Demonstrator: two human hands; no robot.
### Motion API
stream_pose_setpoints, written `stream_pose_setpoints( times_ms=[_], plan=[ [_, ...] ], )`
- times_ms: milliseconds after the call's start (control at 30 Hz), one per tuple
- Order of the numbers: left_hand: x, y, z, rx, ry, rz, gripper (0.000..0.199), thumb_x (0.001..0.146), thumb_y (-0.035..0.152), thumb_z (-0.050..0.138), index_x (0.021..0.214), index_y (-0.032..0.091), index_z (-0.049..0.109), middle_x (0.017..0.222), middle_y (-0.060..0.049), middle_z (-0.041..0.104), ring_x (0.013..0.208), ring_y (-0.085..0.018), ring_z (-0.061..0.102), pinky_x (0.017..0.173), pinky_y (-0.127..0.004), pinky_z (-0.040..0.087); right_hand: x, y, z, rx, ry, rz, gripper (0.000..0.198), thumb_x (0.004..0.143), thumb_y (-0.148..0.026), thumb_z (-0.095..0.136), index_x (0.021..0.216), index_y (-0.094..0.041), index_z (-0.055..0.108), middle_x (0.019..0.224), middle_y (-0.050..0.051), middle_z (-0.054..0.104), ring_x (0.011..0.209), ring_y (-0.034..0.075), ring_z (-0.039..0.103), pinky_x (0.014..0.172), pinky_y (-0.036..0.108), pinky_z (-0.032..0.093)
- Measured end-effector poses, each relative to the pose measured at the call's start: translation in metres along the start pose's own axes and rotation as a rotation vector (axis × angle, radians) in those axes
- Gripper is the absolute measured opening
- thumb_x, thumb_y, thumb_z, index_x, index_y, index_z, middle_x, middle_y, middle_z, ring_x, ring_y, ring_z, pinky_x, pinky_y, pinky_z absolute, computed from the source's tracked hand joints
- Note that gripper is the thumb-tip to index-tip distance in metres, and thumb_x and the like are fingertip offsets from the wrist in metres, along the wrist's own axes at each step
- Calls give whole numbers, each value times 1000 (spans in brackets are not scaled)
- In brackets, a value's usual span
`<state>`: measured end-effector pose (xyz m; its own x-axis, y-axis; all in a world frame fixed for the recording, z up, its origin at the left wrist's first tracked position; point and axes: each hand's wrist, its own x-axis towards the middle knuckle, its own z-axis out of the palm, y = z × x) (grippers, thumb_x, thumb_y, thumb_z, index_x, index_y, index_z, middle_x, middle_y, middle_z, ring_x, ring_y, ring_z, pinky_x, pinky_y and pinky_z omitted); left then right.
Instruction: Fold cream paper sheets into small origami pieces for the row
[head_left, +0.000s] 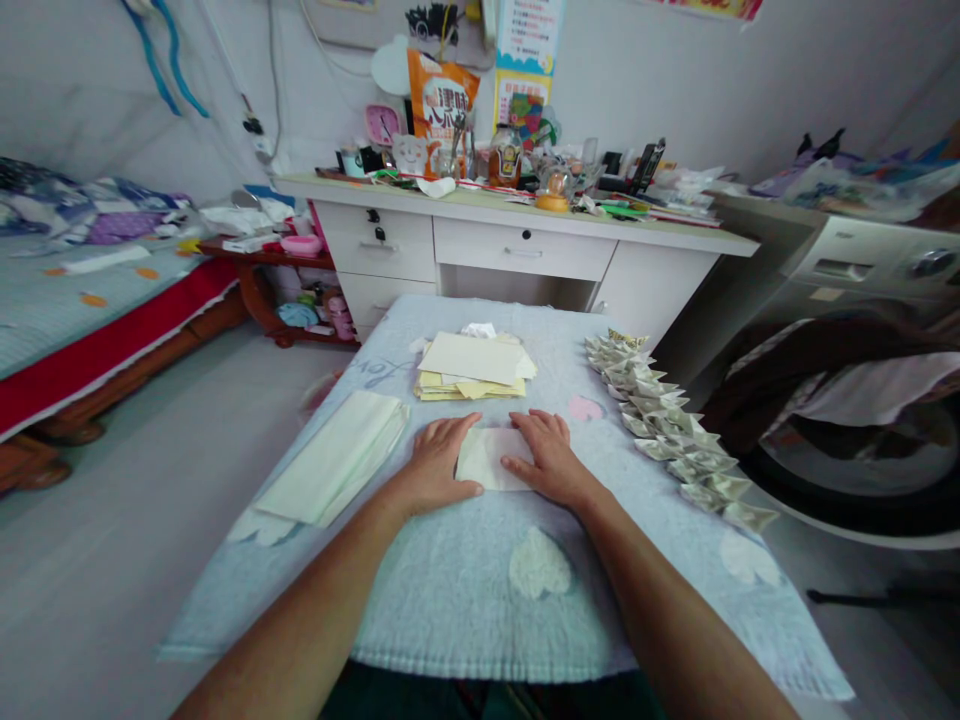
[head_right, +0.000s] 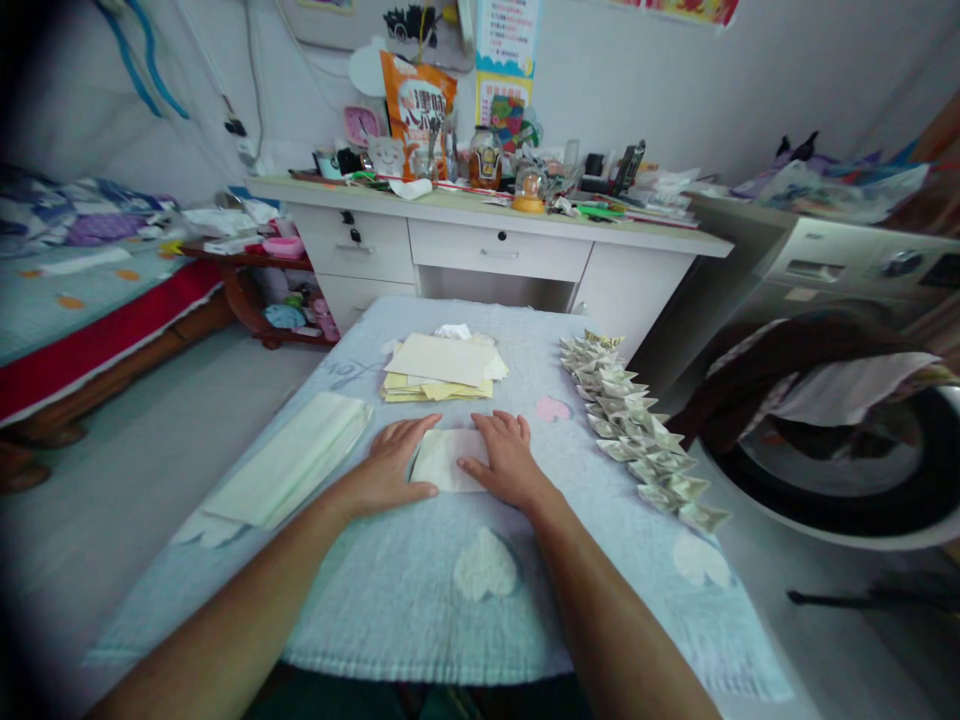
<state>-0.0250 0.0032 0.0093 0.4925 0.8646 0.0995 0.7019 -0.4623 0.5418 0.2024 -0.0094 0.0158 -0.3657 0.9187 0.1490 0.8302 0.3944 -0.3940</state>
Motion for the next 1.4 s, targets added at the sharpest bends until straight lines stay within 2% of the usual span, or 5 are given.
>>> stream_pose_setpoints(
  times_ms=[333, 533, 800, 1067, 1400],
  plan=[
    [3, 9, 5, -390, 134, 55, 102, 63, 16, 71, 146, 30, 13, 141, -11, 32, 116, -25, 49, 101, -44, 41, 2, -2, -8, 105, 40, 88, 19, 76, -26, 65, 94, -20, 65, 95, 5, 56, 96, 23, 47, 87, 38, 34],
    [10, 12, 7, -813, 204, -68, 99, 66, 27, 74, 144, 25, 13, 125, -12, 50, 99, -20, 60, 84, -36, 49, 3, 7, -7, 802, 121, 208, 18, 80, -36, 59, 78, -19, 53, 69, -2, 53, 63, 13, 47, 59, 24, 37],
    [15, 20, 8, -964, 110, -230, 23, 72, 32, 65, 84, 14, 59, 71, -3, 65, 63, -14, 60, 53, -22, 41, 5, 2, 1, 1183, 174, 284, 32, 74, -45, 68, 80, -19, 49, 69, -3, 54, 57, 10, 46, 52, 21, 35],
    [15, 19, 6, -962, 181, -245, 24, 73, 30, 65, 91, 15, 60, 65, 2, 61, 59, -12, 58, 50, -20, 38, -2, -6, -16, 517, 421, 96, 45, 77, -40, 60, 115, -21, 45, 115, 10, 50, 108, 26, 47, 92, 39, 39],
    [15, 19, 5, -1021, 279, -279, 30, 73, 28, 62, 100, 16, 58, 66, 2, 61, 56, -11, 57, 50, -20, 38, -14, -34, -20, 24, 175, -183, 58, 61, -11, 52, 118, -21, 47, 127, 11, 42, 118, 31, 35, 98, 46, 26]
  ],
)
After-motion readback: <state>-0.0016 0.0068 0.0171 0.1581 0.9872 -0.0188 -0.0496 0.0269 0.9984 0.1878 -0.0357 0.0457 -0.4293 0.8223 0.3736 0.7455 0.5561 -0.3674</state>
